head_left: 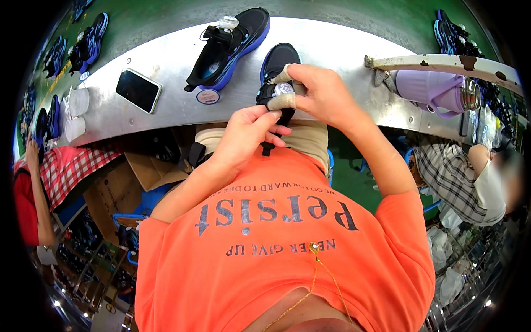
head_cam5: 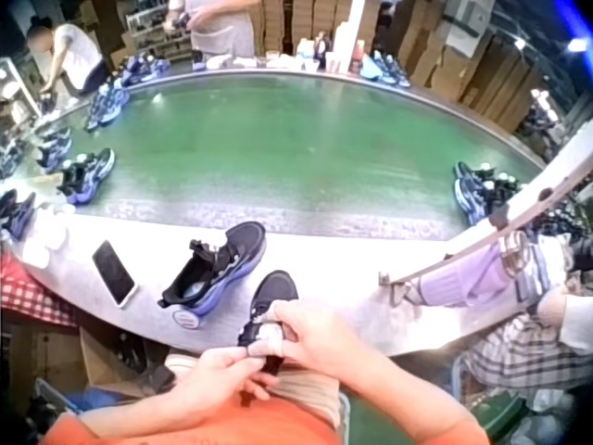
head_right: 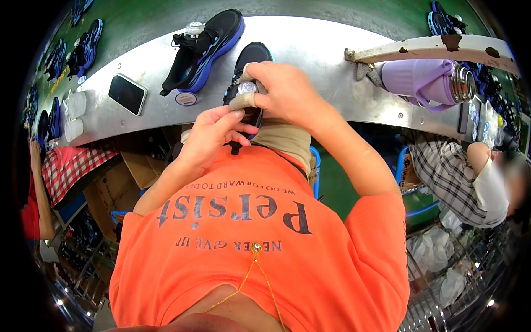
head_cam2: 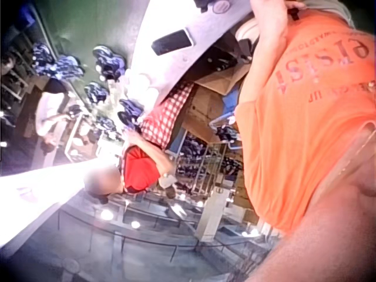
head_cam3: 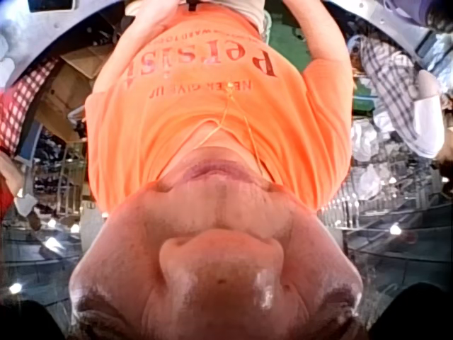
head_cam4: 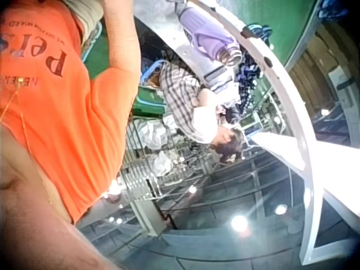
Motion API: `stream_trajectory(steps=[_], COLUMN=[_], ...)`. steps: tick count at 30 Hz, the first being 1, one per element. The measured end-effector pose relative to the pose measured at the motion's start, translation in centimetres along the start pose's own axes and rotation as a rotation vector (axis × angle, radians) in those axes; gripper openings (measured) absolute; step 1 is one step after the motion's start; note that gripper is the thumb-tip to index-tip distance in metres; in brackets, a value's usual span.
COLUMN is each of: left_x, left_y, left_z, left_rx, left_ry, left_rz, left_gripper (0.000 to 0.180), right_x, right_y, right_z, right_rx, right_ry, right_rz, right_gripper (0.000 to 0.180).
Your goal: The person applies adhesive labels to the tongue area of several shoes by hand, picking up one label at a time from the table and pressing it onto the shoe.
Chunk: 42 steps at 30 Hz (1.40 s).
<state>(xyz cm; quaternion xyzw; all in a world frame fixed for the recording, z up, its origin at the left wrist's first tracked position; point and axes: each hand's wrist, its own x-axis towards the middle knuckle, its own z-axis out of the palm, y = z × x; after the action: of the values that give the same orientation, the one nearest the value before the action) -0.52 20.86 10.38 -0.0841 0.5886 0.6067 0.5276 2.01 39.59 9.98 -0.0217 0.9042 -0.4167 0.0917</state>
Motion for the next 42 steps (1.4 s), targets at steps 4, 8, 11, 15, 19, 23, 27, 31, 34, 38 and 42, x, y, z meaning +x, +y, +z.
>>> stream_trajectory(steps=[4, 8, 11, 15, 19, 23, 27, 31, 34, 38, 42], left_x=[0.1, 0.1, 0.1, 0.5, -0.1, 0.5, 0.6, 0.4, 0.9, 0.5, -1.4], left_y=[-0.5, -0.1, -0.1, -0.8, 0.5, -0.6, -0.9, -0.3, -1.4, -0.4, 1.6], left_z=[-0.1, 0.9, -0.1, -0.3, 0.2, -0.7, 0.2, -0.4, -0.3, 0.9, -0.4], left_rx=[0.014, -0.064, -0.036, -0.054, -0.057, -0.059, -0.151, -0.108, -0.114, -0.08, -0.008], left_ry=[-0.007, 0.056, 0.006, -0.001, -0.027, -0.073, -0.052, -0.064, -0.088, -0.053, -0.124], left_rz=[0.02, 0.04, -0.026, -0.003, -0.038, -0.043, -0.018, -0.083, -0.056, -0.13, -0.163], left_gripper=[0.024, 0.021, 0.021, 0.022, 0.023, 0.025, 0.025, 0.026, 0.027, 0.029, 0.034], right_x=[0.1, 0.0, 0.3, -0.3, -0.3, -0.3, -0.6, -0.2, -0.2, -1.0, -1.7], right_y=[1.4, 1.1, 1.6, 0.7, 1.3, 0.7, 1.1, 0.7, 0.8, 0.8, 0.3], right_z=[0.4, 1.1, -0.1, 1.3, 0.8, 0.4, 1.7, -0.1, 0.7, 2.7, 0.8], right_rx=[0.133, -0.034, 0.203, 0.029, 0.152, 0.147, 0.107, 0.144, 0.142, 0.096, 0.306], right_ry=[0.025, 0.109, -0.066, 0.111, 0.062, 0.047, 0.157, 0.013, 0.088, 0.263, 0.084], right_rz=[-0.161, -0.115, -0.175, -0.053, -0.118, -0.113, -0.078, -0.144, -0.171, 0.02, 0.215], right_gripper=[0.029, 0.031, 0.029, 0.031, 0.029, 0.028, 0.033, 0.028, 0.03, 0.031, 0.053])
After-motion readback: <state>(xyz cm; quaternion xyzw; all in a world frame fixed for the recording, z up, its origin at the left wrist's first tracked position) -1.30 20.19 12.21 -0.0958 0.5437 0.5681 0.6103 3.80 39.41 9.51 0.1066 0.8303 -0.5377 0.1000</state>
